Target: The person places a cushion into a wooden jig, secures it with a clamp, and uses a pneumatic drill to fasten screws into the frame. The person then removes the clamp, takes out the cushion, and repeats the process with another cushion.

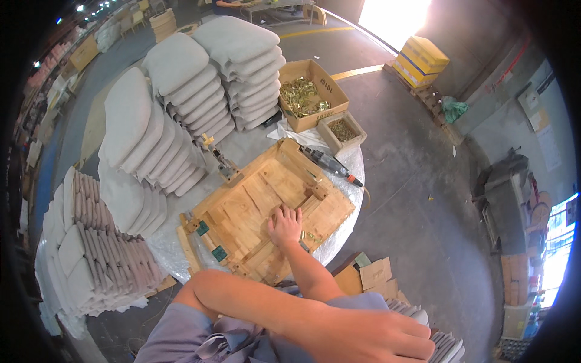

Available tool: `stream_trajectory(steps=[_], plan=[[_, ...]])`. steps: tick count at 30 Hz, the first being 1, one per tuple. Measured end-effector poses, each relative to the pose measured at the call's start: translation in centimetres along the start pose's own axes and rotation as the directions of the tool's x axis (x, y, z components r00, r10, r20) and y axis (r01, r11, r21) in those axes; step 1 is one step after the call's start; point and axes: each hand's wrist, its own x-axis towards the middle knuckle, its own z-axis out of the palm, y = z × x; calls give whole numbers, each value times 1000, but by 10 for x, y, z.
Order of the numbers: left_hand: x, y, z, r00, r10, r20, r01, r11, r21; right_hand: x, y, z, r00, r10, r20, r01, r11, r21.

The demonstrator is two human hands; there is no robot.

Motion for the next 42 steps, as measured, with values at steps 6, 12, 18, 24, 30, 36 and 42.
stream_trajectory(steps=[6,12,18,24,30,36,42], plan=[[9,-12,12,984,171,59,-176,979,100,-2,2,2,1000,6,-3,-6,1000,2],[10,0,4,978,-51,204,40,998,56,-2,5,6,999,2,-32,-2,1000,-4],[11,-4,11,995,23,99,-36,990,133,-1,3,5,1000,-9,-25,9,1000,11],[9,-4,11,997,9,77,-16,996,89,-3,7,6,997,-19,-69,21,999,29],[15,1,2,922,-319,220,319,947,38,-2,8,7,997,-20,-77,21,1000,13],[13,-11,15,997,-57,58,61,996,-70,-2,2,3,1000,-12,-1,12,1000,25],[18,-1,8,977,-115,178,128,990,-61,-2,7,7,997,-10,-74,12,1000,18]])
